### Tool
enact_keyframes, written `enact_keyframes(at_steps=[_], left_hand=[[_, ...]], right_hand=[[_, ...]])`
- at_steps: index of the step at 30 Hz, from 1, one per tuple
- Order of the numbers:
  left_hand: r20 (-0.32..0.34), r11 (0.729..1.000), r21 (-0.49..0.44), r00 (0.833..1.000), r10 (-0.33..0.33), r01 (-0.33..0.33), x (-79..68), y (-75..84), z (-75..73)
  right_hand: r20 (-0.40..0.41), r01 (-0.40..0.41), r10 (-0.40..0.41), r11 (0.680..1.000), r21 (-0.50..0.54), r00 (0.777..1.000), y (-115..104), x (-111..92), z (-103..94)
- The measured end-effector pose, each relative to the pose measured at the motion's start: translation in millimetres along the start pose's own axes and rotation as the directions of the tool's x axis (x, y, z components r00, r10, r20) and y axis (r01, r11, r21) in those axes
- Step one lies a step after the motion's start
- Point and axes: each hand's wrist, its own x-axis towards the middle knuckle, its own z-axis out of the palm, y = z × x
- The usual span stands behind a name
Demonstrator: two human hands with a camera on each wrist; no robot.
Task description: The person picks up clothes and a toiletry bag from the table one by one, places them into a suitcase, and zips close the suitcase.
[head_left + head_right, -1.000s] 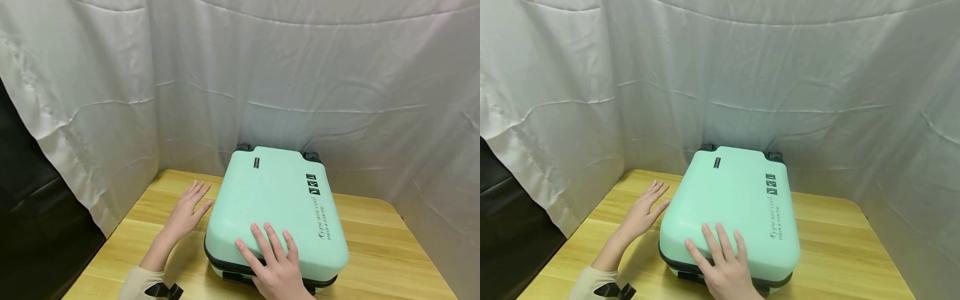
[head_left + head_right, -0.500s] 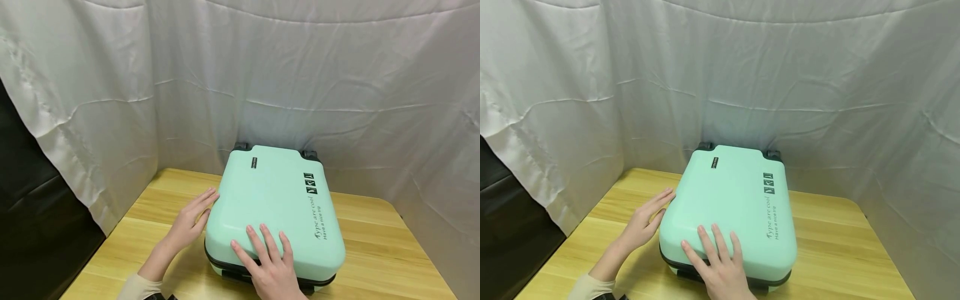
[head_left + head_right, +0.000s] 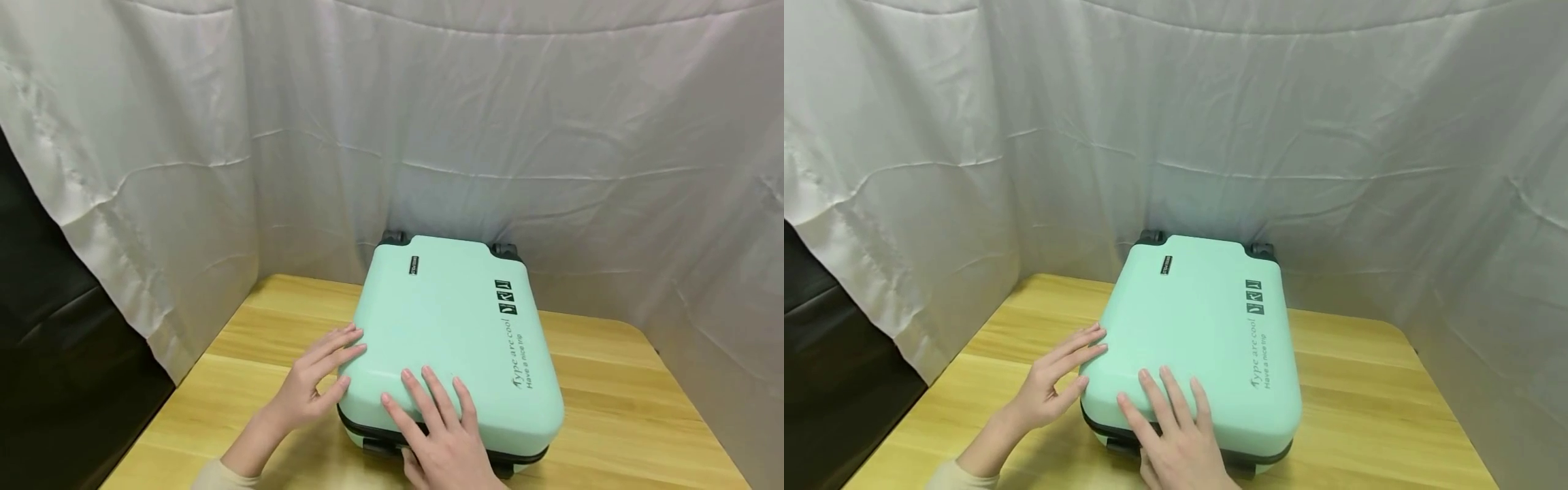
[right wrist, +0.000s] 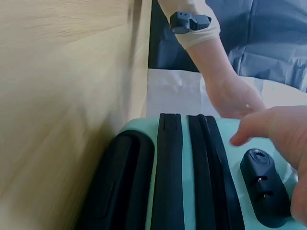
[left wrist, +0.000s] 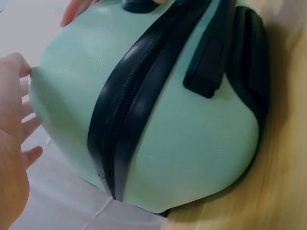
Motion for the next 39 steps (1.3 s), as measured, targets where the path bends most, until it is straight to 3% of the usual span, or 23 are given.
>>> enact_keyframes(at_steps=[4,10,13,16,20,23,32,39], left_hand=[[0.007,0.996,0.067,0.998,0.06,-0.061,1.3,2.2,2.7],[0.059,0.963,0.197,0.983,0.175,-0.184,6.1,9.5,5.6],[0.112,0.921,0.282,0.963,0.245,-0.267,10.1,13.7,10.1],[0.156,0.861,0.374,0.939,0.307,-0.344,14.4,18.5,15.7],[0.184,0.801,0.453,0.92,0.345,-0.391,17.7,25.3,24.3],[0.191,0.778,0.483,0.916,0.354,-0.402,18.7,29.5,30.9],[0.197,0.723,0.555,0.91,0.366,-0.411,21.6,38.2,40.7],[0.178,0.709,0.596,0.923,0.341,-0.377,21.2,42.4,45.7]], right_hand=[[-0.101,0.01,-0.004,0.998,0.06,0.995,5,1,-3.5],[-0.287,0.059,-0.014,0.987,0.149,0.958,21,3,-13.5],[-0.362,0.062,-0.004,0.987,0.149,0.932,33,5,-21.7],[-0.425,0.048,0.015,0.989,0.137,0.905,45,8,-30.2],[-0.486,0.01,0.053,0.992,0.125,0.872,63,9,-40.1],[-0.501,-0.032,0.093,0.991,0.13,0.86,74,7,-47.7],[-0.459,-0.182,0.225,0.974,0.138,0.859,109,-15,-60.5],[-0.386,-0.373,0.417,0.909,0.185,0.823,146,-54,-55.4]])
